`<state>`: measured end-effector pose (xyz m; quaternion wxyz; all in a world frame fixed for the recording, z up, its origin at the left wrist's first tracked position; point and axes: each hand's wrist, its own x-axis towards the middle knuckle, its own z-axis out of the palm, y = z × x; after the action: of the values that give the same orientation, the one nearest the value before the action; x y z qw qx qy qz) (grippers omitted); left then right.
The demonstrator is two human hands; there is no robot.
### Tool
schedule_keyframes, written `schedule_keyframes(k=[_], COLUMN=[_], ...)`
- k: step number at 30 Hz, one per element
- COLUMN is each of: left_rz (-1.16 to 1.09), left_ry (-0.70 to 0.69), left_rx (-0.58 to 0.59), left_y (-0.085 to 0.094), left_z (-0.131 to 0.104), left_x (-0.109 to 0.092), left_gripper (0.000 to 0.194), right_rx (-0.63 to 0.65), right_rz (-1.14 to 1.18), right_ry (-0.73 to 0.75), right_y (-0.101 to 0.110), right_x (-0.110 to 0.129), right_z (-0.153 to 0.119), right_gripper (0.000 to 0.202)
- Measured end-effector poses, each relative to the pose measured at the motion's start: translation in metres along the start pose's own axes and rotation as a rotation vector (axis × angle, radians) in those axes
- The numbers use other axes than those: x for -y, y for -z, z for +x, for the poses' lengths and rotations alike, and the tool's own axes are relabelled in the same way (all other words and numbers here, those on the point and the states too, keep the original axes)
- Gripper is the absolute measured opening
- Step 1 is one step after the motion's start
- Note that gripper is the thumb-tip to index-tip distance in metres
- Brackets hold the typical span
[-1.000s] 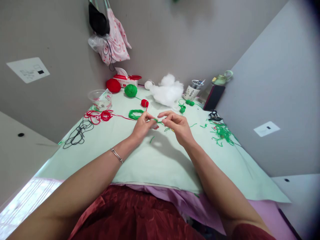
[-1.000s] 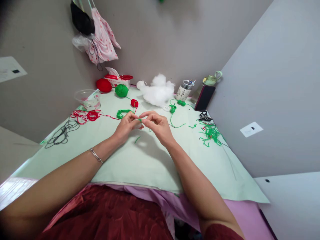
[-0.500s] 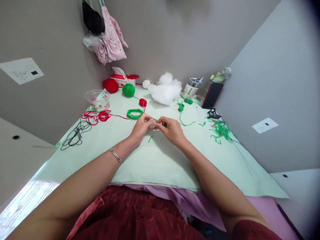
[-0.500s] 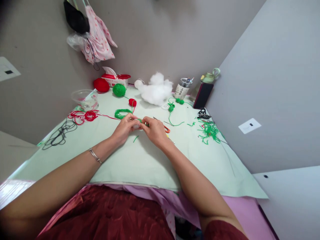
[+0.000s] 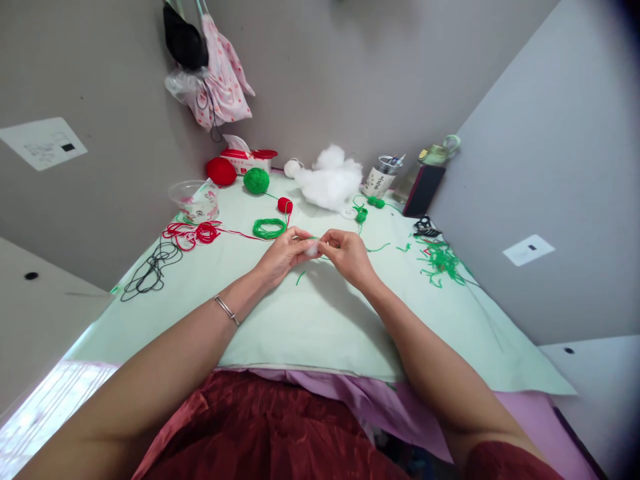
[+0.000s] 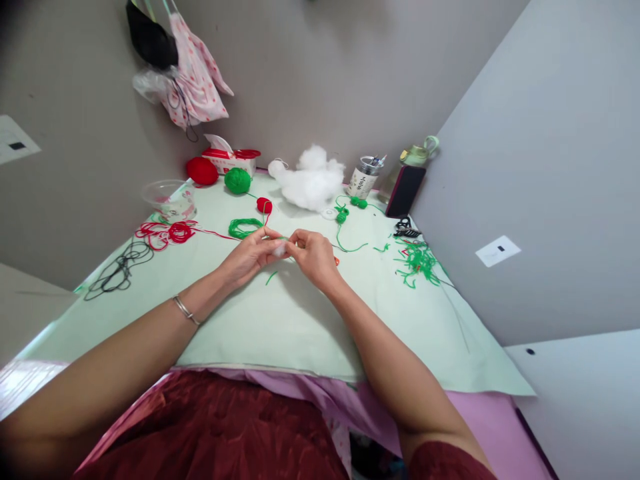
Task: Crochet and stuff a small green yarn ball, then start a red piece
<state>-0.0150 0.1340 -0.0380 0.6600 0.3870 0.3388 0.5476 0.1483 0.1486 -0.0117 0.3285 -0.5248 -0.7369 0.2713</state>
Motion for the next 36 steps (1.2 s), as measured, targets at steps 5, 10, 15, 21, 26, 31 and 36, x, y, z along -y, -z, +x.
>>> schedule_keyframes(k=[5, 10, 15, 21, 26, 31, 36], left_rz=[0.079, 0.177, 0.184, 0.112, 0.103, 0.161, 0.219], left_ry=[-0.057, -0.174, -0.223, -0.171, -0.128, -0.134, -0.171], left_rx=[-0.051, -0.148, -0.178, -0.097, -0.026, -0.065, -0.162], left_y=[0.001, 0.002, -0.001, -0.002, 0.000, 0.004, 0.003], left_z=[0.002, 0.005, 0.004, -0.001, 0.000, 0.004, 0.006], left_x=[0.004, 0.009, 0.011, 0.009, 0.004, 0.004, 0.009], left_gripper=[0.021, 0.023, 0.021, 0.018, 0.030, 0.030, 0.024], right_rx=[0.035, 0.082, 0.047, -0.044, 0.018, 0.132, 0.137], right_rz=[-0.046, -0.093, -0.095, -0.088, -0.049, -0.030, -0.049], right_ry=[0.068, 0.128, 0.097, 0.025, 0.068, 0.142, 0.139], right_y=[-0.001, -0.008, -0.013, -0.011, -0.001, 0.004, -0.005], right_x=[0.004, 0.016, 0.018, 0.007, 0.007, 0.018, 0.020], right_z=[-0.007, -0.018, -0.016, -0.007, -0.008, -0.016, -0.020], right_gripper=[0.017, 0.015, 0.014, 0.017, 0.016, 0.012, 0.013])
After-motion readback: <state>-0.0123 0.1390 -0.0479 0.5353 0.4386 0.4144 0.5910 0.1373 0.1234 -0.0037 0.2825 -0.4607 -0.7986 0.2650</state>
